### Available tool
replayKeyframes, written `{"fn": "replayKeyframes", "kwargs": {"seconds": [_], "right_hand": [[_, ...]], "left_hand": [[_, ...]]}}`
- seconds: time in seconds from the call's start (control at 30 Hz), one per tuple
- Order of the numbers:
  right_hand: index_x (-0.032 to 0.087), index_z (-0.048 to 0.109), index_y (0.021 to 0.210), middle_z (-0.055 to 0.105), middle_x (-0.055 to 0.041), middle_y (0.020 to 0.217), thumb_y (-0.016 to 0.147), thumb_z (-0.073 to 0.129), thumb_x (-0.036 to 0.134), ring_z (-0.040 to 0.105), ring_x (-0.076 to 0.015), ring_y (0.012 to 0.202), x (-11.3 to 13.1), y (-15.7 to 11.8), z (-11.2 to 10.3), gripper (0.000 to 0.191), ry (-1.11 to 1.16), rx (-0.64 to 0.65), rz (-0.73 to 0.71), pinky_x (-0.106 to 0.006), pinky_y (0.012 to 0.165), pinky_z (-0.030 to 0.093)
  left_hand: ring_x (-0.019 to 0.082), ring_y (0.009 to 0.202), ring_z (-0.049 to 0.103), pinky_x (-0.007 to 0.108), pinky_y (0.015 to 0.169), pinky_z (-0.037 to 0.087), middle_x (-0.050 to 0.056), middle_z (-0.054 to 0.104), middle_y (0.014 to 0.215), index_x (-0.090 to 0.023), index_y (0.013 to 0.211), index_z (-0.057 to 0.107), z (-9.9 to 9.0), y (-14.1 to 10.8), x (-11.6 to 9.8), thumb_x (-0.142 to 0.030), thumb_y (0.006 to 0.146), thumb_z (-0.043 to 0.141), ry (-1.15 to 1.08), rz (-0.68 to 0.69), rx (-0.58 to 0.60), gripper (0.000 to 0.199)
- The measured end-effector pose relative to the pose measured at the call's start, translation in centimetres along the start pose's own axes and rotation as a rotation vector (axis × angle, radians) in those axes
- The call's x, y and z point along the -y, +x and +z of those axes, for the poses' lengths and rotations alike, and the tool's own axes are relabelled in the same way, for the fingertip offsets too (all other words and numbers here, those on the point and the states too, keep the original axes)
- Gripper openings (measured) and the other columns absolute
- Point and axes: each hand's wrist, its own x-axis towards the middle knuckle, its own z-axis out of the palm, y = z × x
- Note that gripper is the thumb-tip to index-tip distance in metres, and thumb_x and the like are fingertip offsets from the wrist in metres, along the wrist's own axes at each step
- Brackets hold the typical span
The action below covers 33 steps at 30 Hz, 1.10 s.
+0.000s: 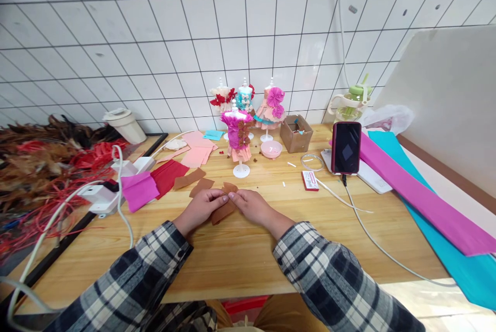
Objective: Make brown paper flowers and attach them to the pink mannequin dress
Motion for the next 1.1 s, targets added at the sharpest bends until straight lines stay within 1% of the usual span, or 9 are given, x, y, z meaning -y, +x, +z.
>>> {"fn": "replayKeyframes", "kwargs": {"seconds": [0.3,0.53,0.6,0.67,0.8,0.87,0.93,1.03,1.1], "right_hand": [[0.019,0.043,0.063,0.045,0.0034,0.056,0.092,0.03,0.052,0.042,-0.011,0.057,-0.1,0.0,0.0,0.045,0.0,0.011,-0.001,-0.023,0.056,0.031],[0.017,0.055,0.071,0.051,0.0017,0.063,0.091,0.033,0.052,0.045,-0.0111,0.062,0.1,-0.1,-0.3,0.046,0.018,-0.009,-0.043,-0.022,0.058,0.032],[0.016,0.058,0.074,0.052,0.0016,0.065,0.089,0.037,0.055,0.044,-0.0106,0.061,0.1,-0.2,-0.8,0.047,0.056,-0.013,-0.048,-0.022,0.058,0.032],[0.016,0.061,0.081,0.055,0.0015,0.067,0.085,0.044,0.057,0.045,-0.0107,0.061,0.1,-0.3,-1.5,0.045,0.053,-0.038,-0.029,-0.022,0.057,0.032],[0.022,0.061,0.105,0.065,-0.0021,0.085,0.083,0.052,0.048,0.054,-0.0154,0.071,-0.4,-0.4,-2.9,0.035,-0.222,-0.211,0.111,-0.025,0.063,0.036],[0.024,0.06,0.112,0.066,-0.0055,0.093,0.085,0.051,0.042,0.057,-0.0192,0.08,-0.7,-0.4,-3.3,0.034,-0.412,-0.235,0.188,-0.028,0.068,0.037],[0.023,0.06,0.113,0.066,-0.0087,0.098,0.084,0.051,0.037,0.056,-0.0231,0.09,-0.8,-0.4,-3.3,0.033,-0.566,-0.251,0.201,-0.032,0.076,0.038],[0.022,0.06,0.115,0.059,-0.0113,0.116,0.083,0.053,0.029,0.047,-0.0269,0.111,-0.1,-0.7,-2.6,0.034,-0.711,-0.328,0.078,-0.039,0.093,0.032],[0.025,0.055,0.124,0.052,-0.0094,0.127,0.085,0.051,0.025,0.041,-0.0254,0.118,0.6,-0.8,-1.9,0.04,-0.743,-0.292,-0.068,-0.039,0.099,0.028]], "left_hand": [[0.018,0.072,0.06,0.025,0.066,0.043,0.003,0.072,0.081,-0.015,0.086,0.073,0.0,0.0,0.3,-0.045,0.082,0.055,0.022,-0.021,0.023,0.036],[0.019,0.075,0.061,0.027,0.069,0.045,0.004,0.071,0.082,-0.015,0.084,0.071,-0.1,-0.1,-0.1,-0.043,0.081,0.056,-0.014,-0.004,0.042,0.032],[0.019,0.075,0.061,0.027,0.068,0.046,0.004,0.071,0.083,-0.015,0.086,0.07,-0.8,-0.1,0.0,-0.046,0.081,0.057,-0.064,-0.038,-0.036,0.034],[0.019,0.076,0.062,0.027,0.067,0.047,0.005,0.071,0.084,-0.015,0.088,0.069,-2.1,-0.1,0.3,-0.049,0.08,0.057,-0.126,-0.077,-0.18,0.037],[0.021,0.085,0.062,0.03,0.074,0.048,0.008,0.07,0.096,-0.014,0.101,0.066,-4.8,0.0,1.6,-0.052,0.08,0.055,-0.138,-0.095,-0.504,0.045],[0.023,0.092,0.061,0.032,0.078,0.048,0.009,0.069,0.102,-0.014,0.109,0.064,-5.5,0.1,2.4,-0.051,0.08,0.053,-0.059,-0.088,-0.564,0.048],[0.023,0.092,0.061,0.033,0.081,0.047,0.008,0.068,0.103,-0.016,0.111,0.063,-5.6,0.2,3.3,-0.047,0.08,0.054,0.061,-0.091,-0.579,0.045],[0.021,0.08,0.061,0.034,0.077,0.047,0.006,0.067,0.092,-0.017,0.113,0.063,-5.1,0.4,4.2,-0.038,0.076,0.058,0.202,-0.137,-0.538,0.043],[0.02,0.078,0.06,0.034,0.076,0.047,0.006,0.066,0.09,-0.017,0.112,0.063,-4.8,0.4,4.5,-0.035,0.074,0.059,0.215,-0.156,-0.533,0.042]]}}
